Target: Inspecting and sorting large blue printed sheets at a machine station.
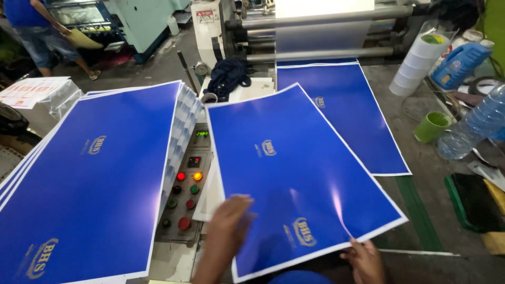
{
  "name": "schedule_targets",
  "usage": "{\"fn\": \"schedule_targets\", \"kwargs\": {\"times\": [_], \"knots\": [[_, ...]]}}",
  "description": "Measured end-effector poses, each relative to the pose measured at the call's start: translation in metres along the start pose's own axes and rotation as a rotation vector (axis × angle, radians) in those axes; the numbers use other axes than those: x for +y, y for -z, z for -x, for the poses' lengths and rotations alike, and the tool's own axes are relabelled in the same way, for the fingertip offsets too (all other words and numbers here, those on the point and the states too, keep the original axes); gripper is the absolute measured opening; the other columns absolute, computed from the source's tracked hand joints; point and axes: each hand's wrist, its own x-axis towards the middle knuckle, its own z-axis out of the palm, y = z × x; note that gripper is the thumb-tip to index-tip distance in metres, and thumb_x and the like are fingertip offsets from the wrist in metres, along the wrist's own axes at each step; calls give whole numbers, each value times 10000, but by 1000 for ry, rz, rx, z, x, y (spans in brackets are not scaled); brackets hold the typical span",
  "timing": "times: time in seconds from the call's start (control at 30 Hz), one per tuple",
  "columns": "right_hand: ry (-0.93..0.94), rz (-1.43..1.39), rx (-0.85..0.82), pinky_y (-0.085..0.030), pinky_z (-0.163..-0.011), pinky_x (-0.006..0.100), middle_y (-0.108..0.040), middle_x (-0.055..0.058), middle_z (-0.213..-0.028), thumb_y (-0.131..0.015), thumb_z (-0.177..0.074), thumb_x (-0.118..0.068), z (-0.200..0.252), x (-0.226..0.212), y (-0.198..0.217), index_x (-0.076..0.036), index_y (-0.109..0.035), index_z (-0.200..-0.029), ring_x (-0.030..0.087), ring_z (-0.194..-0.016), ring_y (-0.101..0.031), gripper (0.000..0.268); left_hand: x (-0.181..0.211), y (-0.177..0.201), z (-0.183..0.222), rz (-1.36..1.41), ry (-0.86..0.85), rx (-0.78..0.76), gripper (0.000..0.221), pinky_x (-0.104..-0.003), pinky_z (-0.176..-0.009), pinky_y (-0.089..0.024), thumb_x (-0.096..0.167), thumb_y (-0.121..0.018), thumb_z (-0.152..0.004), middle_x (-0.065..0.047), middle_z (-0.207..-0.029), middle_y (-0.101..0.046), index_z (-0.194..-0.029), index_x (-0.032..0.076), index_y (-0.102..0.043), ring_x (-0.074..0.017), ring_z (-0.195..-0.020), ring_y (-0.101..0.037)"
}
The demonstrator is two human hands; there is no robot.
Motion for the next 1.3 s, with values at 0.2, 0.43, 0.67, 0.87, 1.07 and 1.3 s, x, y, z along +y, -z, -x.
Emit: {"fn": "schedule_targets", "kwargs": {"times": [0.2, 0.43, 0.67, 0.87, 1.07, 1.3], "knots": [[154, 157, 248, -501, -528, 376, -567, 179, -789, -628, -1095, -96, -22, 2, 52, 25, -634, -1182, 233, -623, -486, 149, -66, 105, 54, -872, 465, -181, 512, -467, -1070, -474, 444, -647, -889, -127, -1303, -675, -1263, 94, -646, -312, -1274, -602], [329, 116, 365, -556, -631, 321, -664, 108, -1070, -535, -1106, -72, 50, -77, 37, -12, -600, -1352, 192, -801, -634, 262, -112, 136, 116, -1207, 847, -471, 714, -440, -972, -534, 594, -657, -789, -142, -1375, -616, -1314, 113, -597, -276, -1283, -587], [450, 113, 383, -586, -705, 317, -655, 72, -1142, -520, -1132, -37, 97, -111, 59, 2, -579, -1337, 186, -880, -657, 217, -48, 180, 79, -1180, 901, -323, 257, -430, -692, -611, 451, -653, -982, -60, -814, -772, -957, 237, -793, -285, -745, -781], [413, 201, 461, -600, -728, 341, -657, 136, -1203, -499, -1134, -33, 97, -98, 102, 48, -547, -1396, 210, -939, -691, 279, -32, 181, 55, -575, 800, 18, 246, -379, -644, -584, 311, -705, -994, -158, -824, -765, -1107, 109, -790, -247, -712, -782], [361, 199, 483, -572, -658, 365, -655, 180, -1176, -473, -1108, 0, 81, -84, 131, 26, -505, -1506, 256, -847, -663, 400, -11, 130, 26, 138, 518, -125, 316, -328, -773, -616, 107, -741, -875, -164, -990, -831, -1154, -42, -732, -170, -926, -797], [374, 125, 455, -588, -664, 308, -640, 119, -1135, -514, -1160, -36, 94, -84, 127, 18, -532, -1315, 183, -844, -660, 165, -3, 75, 2, 375, 719, -53, 307, -295, -785, -566, 111, -660, -968, -143, -1002, -827, -1222, -52, -721, -141, -878, -695]]}}
